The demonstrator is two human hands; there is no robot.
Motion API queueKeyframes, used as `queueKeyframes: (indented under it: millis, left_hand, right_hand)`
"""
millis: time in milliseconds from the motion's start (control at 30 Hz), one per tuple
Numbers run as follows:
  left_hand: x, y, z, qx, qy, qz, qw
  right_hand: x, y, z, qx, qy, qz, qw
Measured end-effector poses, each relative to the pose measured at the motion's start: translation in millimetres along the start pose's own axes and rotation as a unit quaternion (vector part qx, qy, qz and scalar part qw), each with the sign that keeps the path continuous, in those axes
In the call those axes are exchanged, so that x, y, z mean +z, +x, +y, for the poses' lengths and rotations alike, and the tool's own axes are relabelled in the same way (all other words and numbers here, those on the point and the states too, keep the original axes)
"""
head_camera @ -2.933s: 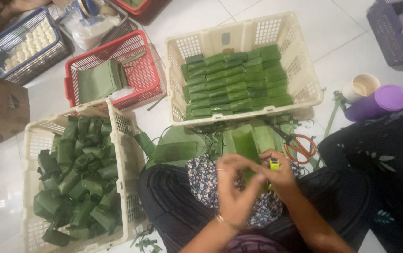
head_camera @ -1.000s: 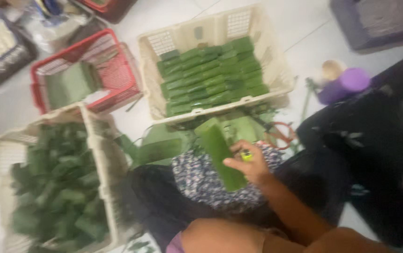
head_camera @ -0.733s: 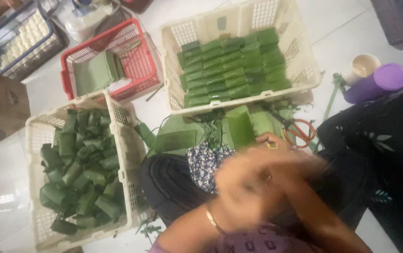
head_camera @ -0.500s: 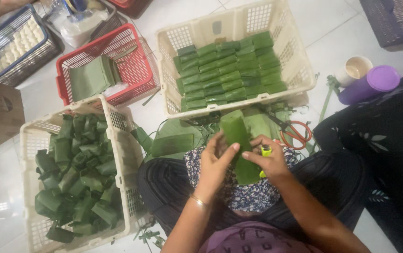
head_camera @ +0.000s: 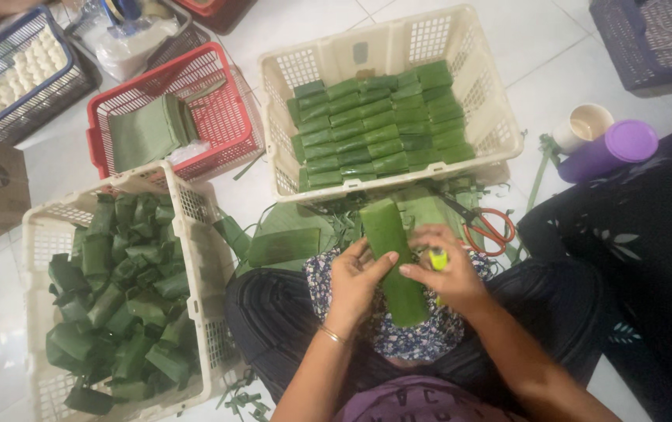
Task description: The person sits on the floor and wraps small white dough balls in banana leaves. They fold the leaves around each ball, secure them with a small clip, and place the finished bundles into a nearby basket.
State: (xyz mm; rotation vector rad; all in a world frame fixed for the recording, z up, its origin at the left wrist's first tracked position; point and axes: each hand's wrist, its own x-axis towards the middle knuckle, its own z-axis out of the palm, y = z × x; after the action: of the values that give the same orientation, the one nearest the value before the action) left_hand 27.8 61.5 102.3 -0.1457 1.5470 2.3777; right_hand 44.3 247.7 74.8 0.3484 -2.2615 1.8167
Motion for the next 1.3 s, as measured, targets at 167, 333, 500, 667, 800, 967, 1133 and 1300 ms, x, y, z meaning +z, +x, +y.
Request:
queueKeyframes:
  millis: [167,333,500,667,800,967,1133,1300]
  left_hand:
    - [8,-16,15,0.075,0.073,-0.047,0.993]
    - [14,-26,18,0.115,0.256,-0.061,0.958]
    - [4,-28,9,0.226,0.371,-0.086,0.896]
    - [-1,-28,-6,0.091,0.147,-0.079,0.982]
    - [-3,-28,-14,0.074,0.073,-0.101,0.989]
    - [-2,-33,-20,0.059,0.059,-0.098,0.992]
    - [0,-33,-22,0.077,0.061,-0.110,0.989]
    - [-2,-27,-20,0.109,0.078,-0.117,0.984]
  right_hand:
    - [-23,22,12,0.249,0.184,-0.003,0.951]
    - [-24,34,28,0.343,0.316,-0.106,0.878]
    - [-15,42,24,0.314,0.266,-0.097,0.906]
    - [-16,54,-1,0.016,0.059,-0.135,0.989]
    - [-25,66,-25,0.039,-0.048,-0.226,0.972]
    - [-39,84,-31,0.023,-0.063,-0.374,0.925]
    - [-51,88,0,0.205,0.197,-0.385,0.878]
    - [-29,74,16,0.226,0.280,-0.245,0.900]
